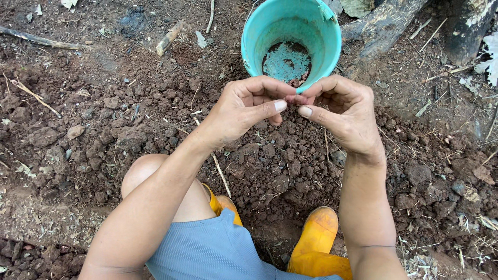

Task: The person plants small reddish bulbs into a row of tilled soil by hand, taking them from a plastic bucket and pressing them into the ground.

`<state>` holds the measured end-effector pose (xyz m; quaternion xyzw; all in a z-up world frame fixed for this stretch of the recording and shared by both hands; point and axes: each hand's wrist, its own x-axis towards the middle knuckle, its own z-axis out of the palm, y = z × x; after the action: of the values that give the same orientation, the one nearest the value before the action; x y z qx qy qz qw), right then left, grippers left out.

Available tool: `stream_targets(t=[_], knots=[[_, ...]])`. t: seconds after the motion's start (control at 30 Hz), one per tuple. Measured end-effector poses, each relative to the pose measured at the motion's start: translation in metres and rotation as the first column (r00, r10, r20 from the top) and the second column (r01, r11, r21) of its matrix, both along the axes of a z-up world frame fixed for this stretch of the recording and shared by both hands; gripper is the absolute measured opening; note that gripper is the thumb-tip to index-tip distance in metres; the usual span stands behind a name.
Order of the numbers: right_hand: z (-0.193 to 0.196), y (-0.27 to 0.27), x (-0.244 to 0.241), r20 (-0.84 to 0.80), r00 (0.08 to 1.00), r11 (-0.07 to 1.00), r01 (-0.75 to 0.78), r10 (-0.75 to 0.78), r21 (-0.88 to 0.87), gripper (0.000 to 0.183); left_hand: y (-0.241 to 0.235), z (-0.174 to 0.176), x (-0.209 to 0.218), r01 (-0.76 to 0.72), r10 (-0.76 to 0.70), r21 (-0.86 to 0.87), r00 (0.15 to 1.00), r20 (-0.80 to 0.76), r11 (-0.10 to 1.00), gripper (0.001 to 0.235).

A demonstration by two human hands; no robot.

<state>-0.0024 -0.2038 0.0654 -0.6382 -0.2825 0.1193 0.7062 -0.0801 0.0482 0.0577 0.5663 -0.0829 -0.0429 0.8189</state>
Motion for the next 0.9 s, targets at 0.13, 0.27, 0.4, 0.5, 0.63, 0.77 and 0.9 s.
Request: stream_targets(t=[0.13,0.27,0.4,0.5,0.63,0.77,0.9], knots=[[0.002,0.0,0.002,0.006,1.0,0.999,-0.006,0.007,-0.038,0.027,0.004,-0.012,0.005,0.002,-0.001,0.051,1.0,-0.009,0.999,0.031],[-0.008,0.001,0.009,-0.034,0.999,0.996,-0.013,0.01,-0.092,0.027,0.003,-0.011,0.012,-0.018,0.019,0.118,1.0,-0.006,0.993,0.028],[-0.018,-0.001,0.011,-0.129,0.991,0.972,-0.004,-0.028,-0.237,0.023,-0.008,0.004,0.022,-0.041,0.095,0.326,0.984,-0.149,0.944,0.024],[-0.031,0.003,0.015,-0.177,0.983,0.965,-0.005,-0.043,-0.263,0.027,-0.007,0.001,0.029,0.046,0.085,0.477,0.965,-0.249,0.878,0.027],[-0.062,0.006,0.022,-0.215,0.974,0.939,-0.138,0.071,-0.316,0.035,-0.001,-0.036,0.04,-0.038,0.114,0.749,0.992,-0.051,0.662,0.021],[-0.077,0.024,0.021,-0.226,0.974,0.863,-0.138,0.029,-0.486,0.023,-0.001,-0.045,0.046,0.024,0.072,0.872,0.995,-0.068,0.489,0.024],[-0.104,0.046,0.024,-0.321,0.946,0.763,-0.178,-0.041,-0.622,0.015,0.003,-0.072,0.059,0.053,0.081,0.955,0.993,-0.08,0.291,0.032]])
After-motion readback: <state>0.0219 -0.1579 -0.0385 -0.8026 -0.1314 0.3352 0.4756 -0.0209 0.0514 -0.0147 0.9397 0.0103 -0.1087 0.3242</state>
